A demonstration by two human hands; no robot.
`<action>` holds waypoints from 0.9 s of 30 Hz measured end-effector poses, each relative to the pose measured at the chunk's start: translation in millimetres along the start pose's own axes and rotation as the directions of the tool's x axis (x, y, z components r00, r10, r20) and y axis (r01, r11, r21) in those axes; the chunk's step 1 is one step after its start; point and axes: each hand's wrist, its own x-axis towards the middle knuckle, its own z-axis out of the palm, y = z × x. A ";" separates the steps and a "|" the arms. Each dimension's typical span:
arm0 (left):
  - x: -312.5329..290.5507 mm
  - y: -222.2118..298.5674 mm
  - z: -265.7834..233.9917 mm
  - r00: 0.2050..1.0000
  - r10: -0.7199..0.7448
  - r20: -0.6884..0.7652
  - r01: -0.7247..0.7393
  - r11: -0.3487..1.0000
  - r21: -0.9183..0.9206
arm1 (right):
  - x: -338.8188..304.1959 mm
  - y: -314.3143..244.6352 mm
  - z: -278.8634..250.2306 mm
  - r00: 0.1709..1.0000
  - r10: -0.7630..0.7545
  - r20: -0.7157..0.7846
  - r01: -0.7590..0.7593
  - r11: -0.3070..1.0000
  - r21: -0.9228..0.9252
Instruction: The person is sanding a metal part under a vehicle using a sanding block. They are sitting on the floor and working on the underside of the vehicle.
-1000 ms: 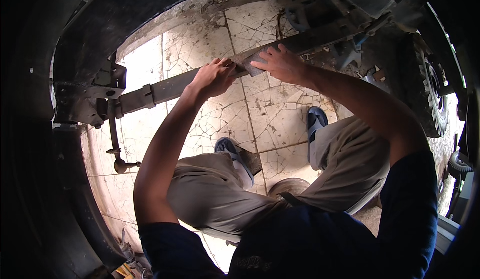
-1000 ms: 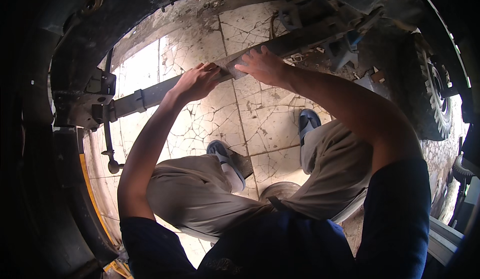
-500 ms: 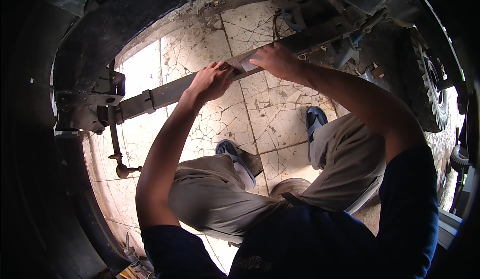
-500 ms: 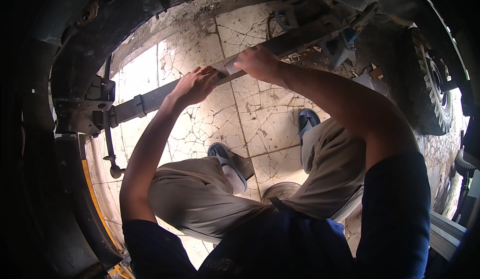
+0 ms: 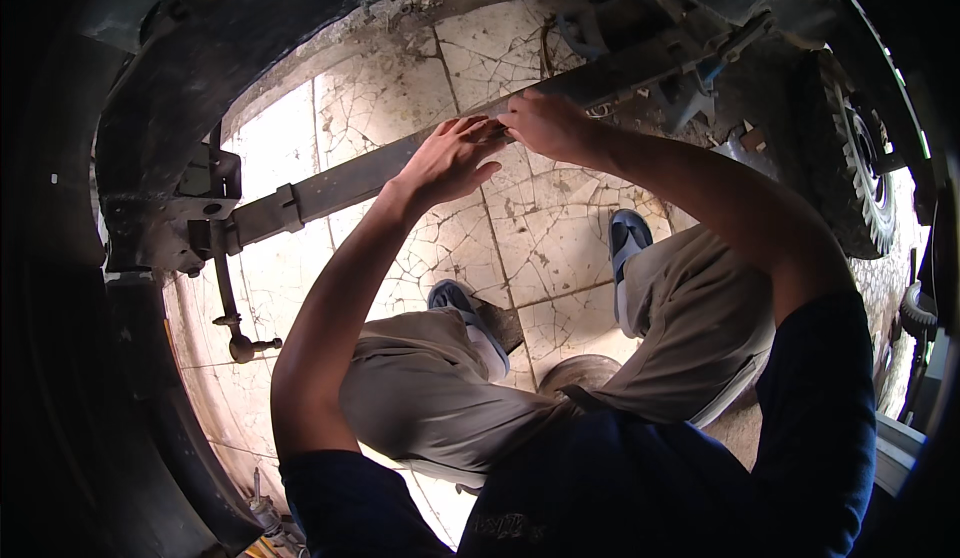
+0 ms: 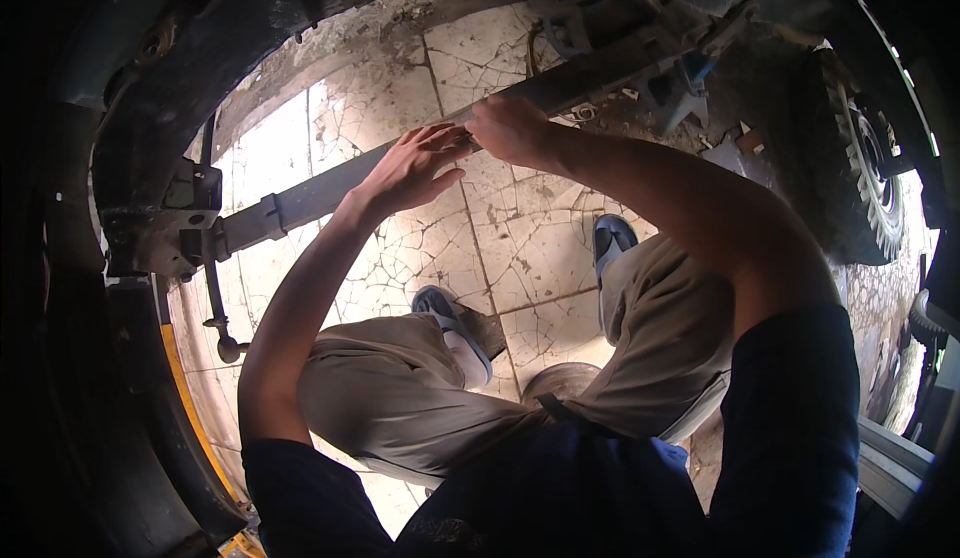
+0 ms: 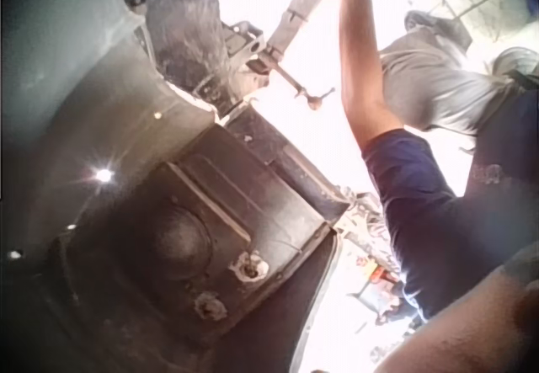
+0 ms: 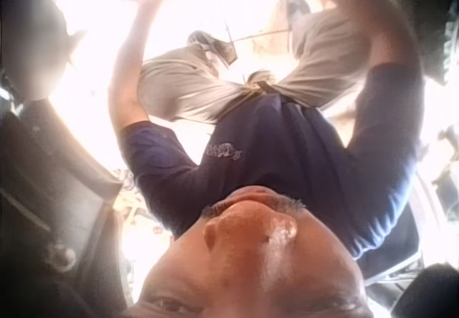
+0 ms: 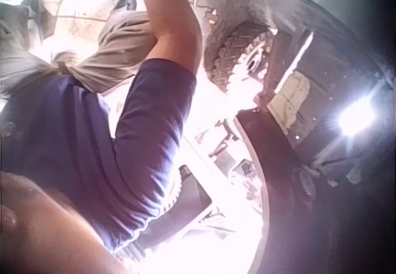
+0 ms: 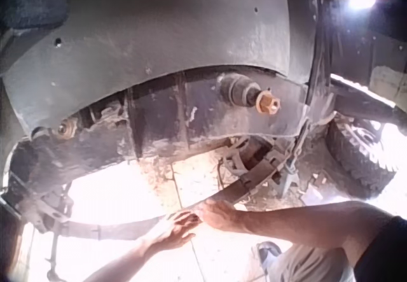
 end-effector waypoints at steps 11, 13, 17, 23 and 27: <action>-34.9 -30.1 -31.4 0.987 -0.093 -0.127 0.081 0.992 -0.100 | -3.2 -13.2 -10.4 0.994 -0.076 -0.081 0.103 0.907 0.408; -55.1 -36.5 -40.9 0.948 -0.196 -0.251 0.194 0.980 -0.030 | -8.6 -7.2 -9.2 0.991 -0.118 -0.061 0.131 0.945 0.299; -96.7 -53.5 -57.2 0.918 -0.373 -0.135 0.393 0.900 0.186 | -17.2 8.1 -6.8 0.965 -0.253 -0.075 0.261 0.954 0.148; -117.0 -46.2 -38.1 0.942 -0.316 -0.115 0.335 0.904 0.266 | -21.2 11.8 -12.4 0.967 -0.251 0.041 0.245 0.964 0.105; -108.5 -38.0 -14.3 0.930 -0.358 -0.084 0.367 0.886 0.284 | -22.6 12.0 -15.2 0.964 -0.254 0.076 0.243 0.960 0.137</action>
